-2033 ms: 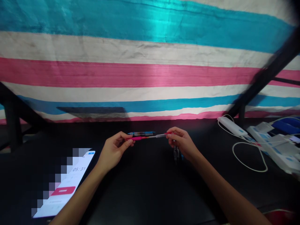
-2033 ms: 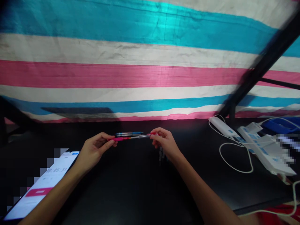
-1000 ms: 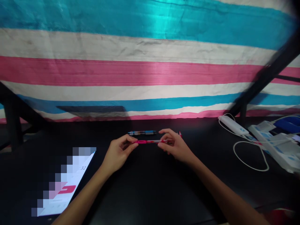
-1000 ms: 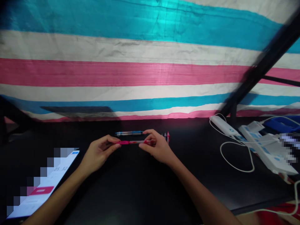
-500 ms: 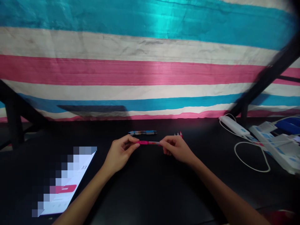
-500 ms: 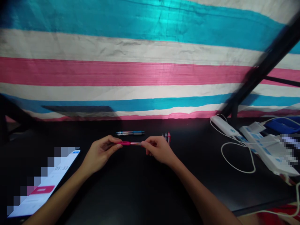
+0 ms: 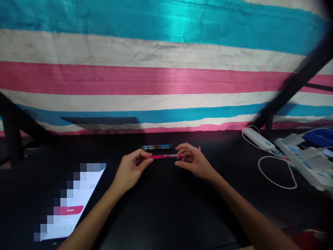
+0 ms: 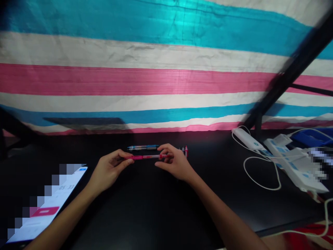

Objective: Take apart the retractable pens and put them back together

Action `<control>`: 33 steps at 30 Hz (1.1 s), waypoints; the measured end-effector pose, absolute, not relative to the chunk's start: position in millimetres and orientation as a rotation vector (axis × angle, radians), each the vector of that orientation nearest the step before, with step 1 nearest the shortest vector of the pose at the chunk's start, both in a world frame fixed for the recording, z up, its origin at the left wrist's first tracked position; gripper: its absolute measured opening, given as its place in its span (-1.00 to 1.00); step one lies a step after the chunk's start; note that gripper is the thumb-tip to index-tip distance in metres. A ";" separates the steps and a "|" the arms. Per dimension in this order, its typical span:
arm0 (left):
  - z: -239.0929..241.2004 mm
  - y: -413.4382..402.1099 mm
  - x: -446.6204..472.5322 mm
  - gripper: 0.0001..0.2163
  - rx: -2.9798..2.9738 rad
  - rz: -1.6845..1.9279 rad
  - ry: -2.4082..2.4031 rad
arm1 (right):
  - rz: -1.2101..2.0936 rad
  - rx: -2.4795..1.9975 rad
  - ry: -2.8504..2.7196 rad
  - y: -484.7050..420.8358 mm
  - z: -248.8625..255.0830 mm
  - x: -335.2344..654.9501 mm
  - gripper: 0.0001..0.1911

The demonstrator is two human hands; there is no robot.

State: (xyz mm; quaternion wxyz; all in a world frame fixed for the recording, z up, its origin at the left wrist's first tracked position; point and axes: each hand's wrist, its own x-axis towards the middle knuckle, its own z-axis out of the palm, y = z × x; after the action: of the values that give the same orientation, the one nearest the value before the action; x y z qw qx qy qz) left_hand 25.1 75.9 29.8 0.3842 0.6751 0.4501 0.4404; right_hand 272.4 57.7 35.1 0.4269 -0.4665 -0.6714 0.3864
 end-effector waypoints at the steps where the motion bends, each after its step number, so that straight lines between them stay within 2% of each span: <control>1: 29.4 76.1 24.7 -0.86 1.720 1.121 1.149 | 0.940 -1.166 -1.705 57.6 35.2 272.7 -0.71; 2: 29.0 76.2 24.5 -0.86 1.721 1.114 1.151 | 0.927 -1.185 -1.742 57.6 35.3 273.0 -0.79; 5: 28.1 76.5 24.8 -0.84 1.724 1.084 1.156 | 0.940 -1.262 -1.815 57.8 34.7 273.8 -0.59; 8: 29.0 76.9 25.6 -0.83 1.709 1.084 1.159 | 0.850 -1.221 -1.814 57.8 32.9 274.2 -0.74; 11: 33.4 77.2 25.6 -0.81 1.661 1.071 1.139 | 0.607 -1.140 -1.939 57.1 32.3 274.5 -0.69; 14: 39.5 77.2 24.9 -0.81 1.568 0.989 1.052 | 0.381 -1.071 -2.022 56.2 33.1 274.8 -0.82; 20: 38.8 77.8 25.4 -0.73 1.219 0.837 0.930 | 0.175 -0.949 -2.033 54.8 33.2 275.7 -0.79; 26: 33.3 77.3 24.3 -0.59 1.255 0.697 0.994 | 0.137 -0.893 -2.055 53.1 34.2 277.1 -0.77; 33: 35.5 78.5 22.3 -0.66 1.640 0.747 1.146 | 0.312 -1.018 -2.081 54.8 33.1 275.6 -0.76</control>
State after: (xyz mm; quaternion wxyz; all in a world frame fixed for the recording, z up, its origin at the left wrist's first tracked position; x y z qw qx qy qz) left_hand 22.3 78.5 35.5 0.4819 0.6729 0.4702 0.3064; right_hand 275.6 54.8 33.1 0.3912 -0.4007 -0.8194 0.1227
